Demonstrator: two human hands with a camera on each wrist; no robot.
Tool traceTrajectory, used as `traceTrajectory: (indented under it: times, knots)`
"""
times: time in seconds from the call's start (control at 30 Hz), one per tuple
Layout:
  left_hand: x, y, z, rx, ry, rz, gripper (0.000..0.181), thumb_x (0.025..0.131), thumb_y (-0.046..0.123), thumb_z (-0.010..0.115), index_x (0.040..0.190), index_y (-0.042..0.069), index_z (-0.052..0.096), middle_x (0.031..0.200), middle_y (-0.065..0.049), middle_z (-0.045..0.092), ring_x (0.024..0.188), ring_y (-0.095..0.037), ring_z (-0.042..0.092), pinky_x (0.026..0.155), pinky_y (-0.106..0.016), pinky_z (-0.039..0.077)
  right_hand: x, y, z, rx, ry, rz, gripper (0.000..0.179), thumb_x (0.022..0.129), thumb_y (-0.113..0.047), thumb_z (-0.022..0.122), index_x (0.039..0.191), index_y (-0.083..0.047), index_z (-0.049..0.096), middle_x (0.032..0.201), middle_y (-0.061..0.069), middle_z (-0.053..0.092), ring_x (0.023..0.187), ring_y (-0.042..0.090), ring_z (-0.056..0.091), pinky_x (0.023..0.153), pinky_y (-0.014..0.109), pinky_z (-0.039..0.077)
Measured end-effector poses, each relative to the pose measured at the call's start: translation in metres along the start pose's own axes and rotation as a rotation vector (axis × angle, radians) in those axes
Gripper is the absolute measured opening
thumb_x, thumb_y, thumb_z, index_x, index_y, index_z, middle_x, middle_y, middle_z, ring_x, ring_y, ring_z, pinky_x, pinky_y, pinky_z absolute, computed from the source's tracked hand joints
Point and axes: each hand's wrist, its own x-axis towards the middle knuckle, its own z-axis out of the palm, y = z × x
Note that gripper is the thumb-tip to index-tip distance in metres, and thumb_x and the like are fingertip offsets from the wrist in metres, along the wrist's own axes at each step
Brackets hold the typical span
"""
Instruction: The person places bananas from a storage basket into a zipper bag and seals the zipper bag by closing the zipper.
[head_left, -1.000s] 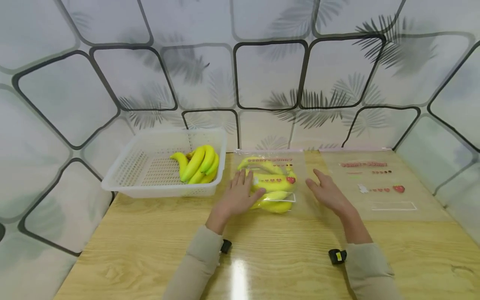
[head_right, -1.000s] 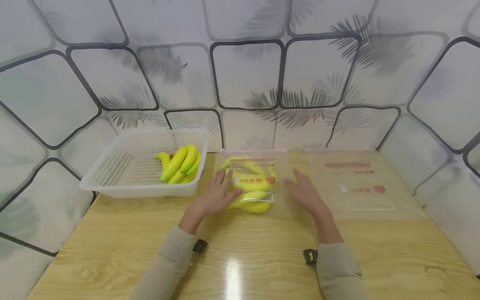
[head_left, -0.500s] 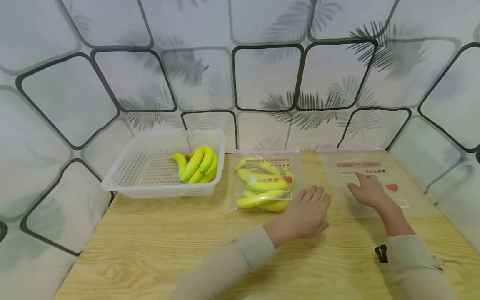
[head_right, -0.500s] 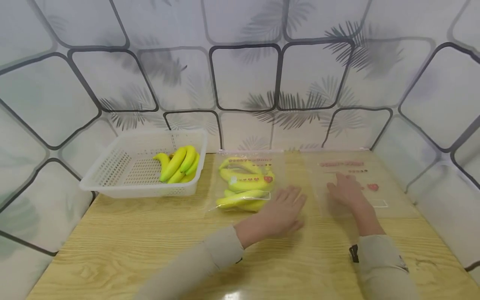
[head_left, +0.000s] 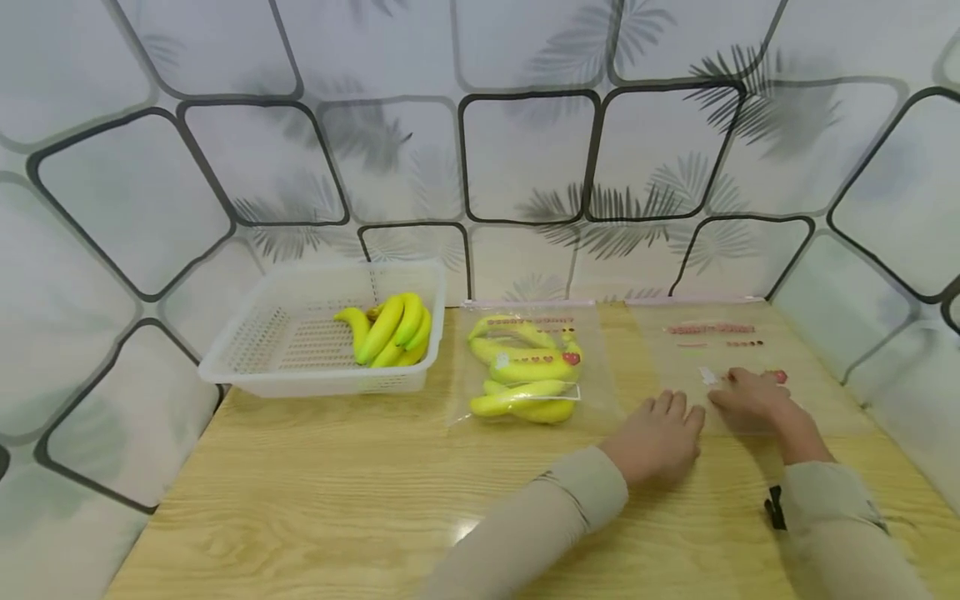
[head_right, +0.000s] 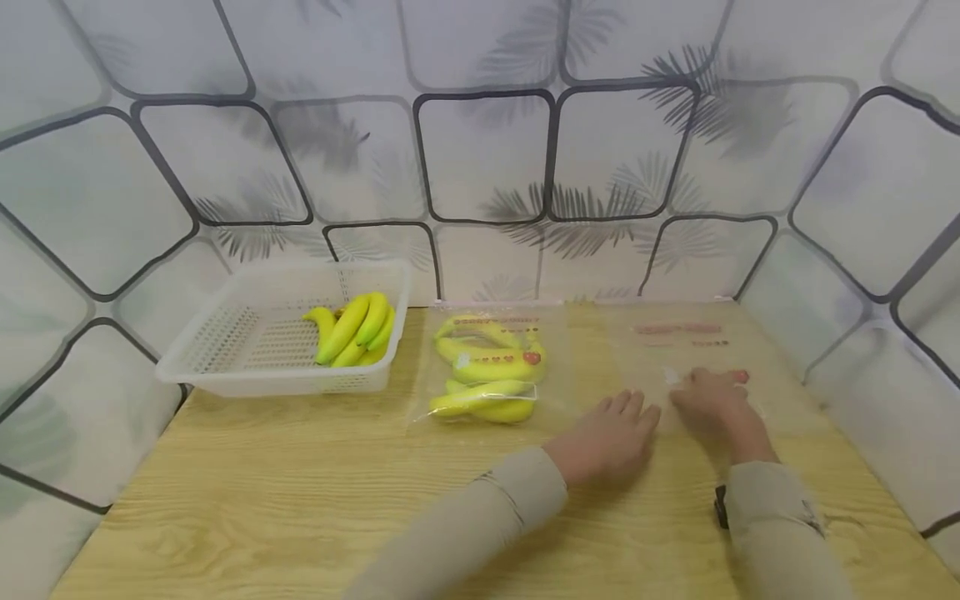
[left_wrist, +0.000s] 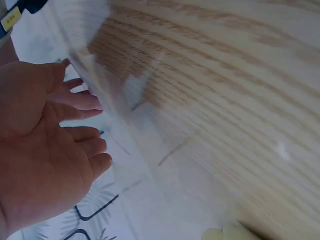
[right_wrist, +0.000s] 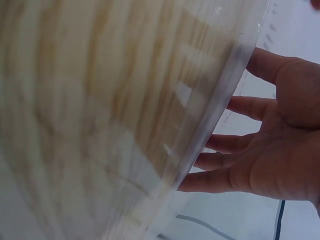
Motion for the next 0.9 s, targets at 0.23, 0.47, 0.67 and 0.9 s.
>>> traceTrajectory:
  times: [0.23,0.47,0.67,0.9]
  knots:
    - [0.008,0.005,0.008,-0.021,-0.12,0.005,0.048,0.108,0.045,0.021,0.153,0.034,0.031,0.157,0.014,0.026,0.145,-0.005,0.022,0.118,-0.026,0.02,0.0,-0.007,0.008,-0.005,0.03,0.007,0.067,0.096,-0.03,0.047,0.132,0.024,0.033,0.131,0.051,0.034,0.113,0.076,0.029,0.09,0.078,0.03]
    - [0.004,0.015,0.005,0.008,-0.067,0.049,0.041,0.108,0.036,0.029,0.148,0.035,0.039,0.146,0.014,0.039,0.133,-0.008,0.035,0.113,-0.03,0.028,-0.008,-0.001,0.005,0.059,0.064,0.013,0.065,0.1,-0.033,0.046,0.133,0.021,0.033,0.127,0.052,0.03,0.108,0.076,0.026,0.086,0.077,0.029]
    - [0.006,0.023,0.004,0.005,-0.049,0.085,0.039,0.107,0.036,0.034,0.145,0.037,0.041,0.142,0.017,0.041,0.129,-0.006,0.038,0.11,-0.028,0.032,-0.013,0.007,0.002,0.095,0.079,0.003,0.063,0.098,-0.037,0.055,0.129,0.015,0.037,0.123,0.052,0.029,0.107,0.074,0.028,0.085,0.075,0.031]
    - [0.016,0.014,0.007,-0.076,-0.086,0.078,0.039,0.107,0.036,0.037,0.146,0.035,0.04,0.15,0.013,0.035,0.141,-0.008,0.03,0.115,-0.028,0.028,-0.009,0.015,0.003,0.001,0.133,-0.111,0.055,0.096,-0.031,0.062,0.125,0.012,0.045,0.121,0.044,0.044,0.11,0.066,0.037,0.083,0.073,0.034]
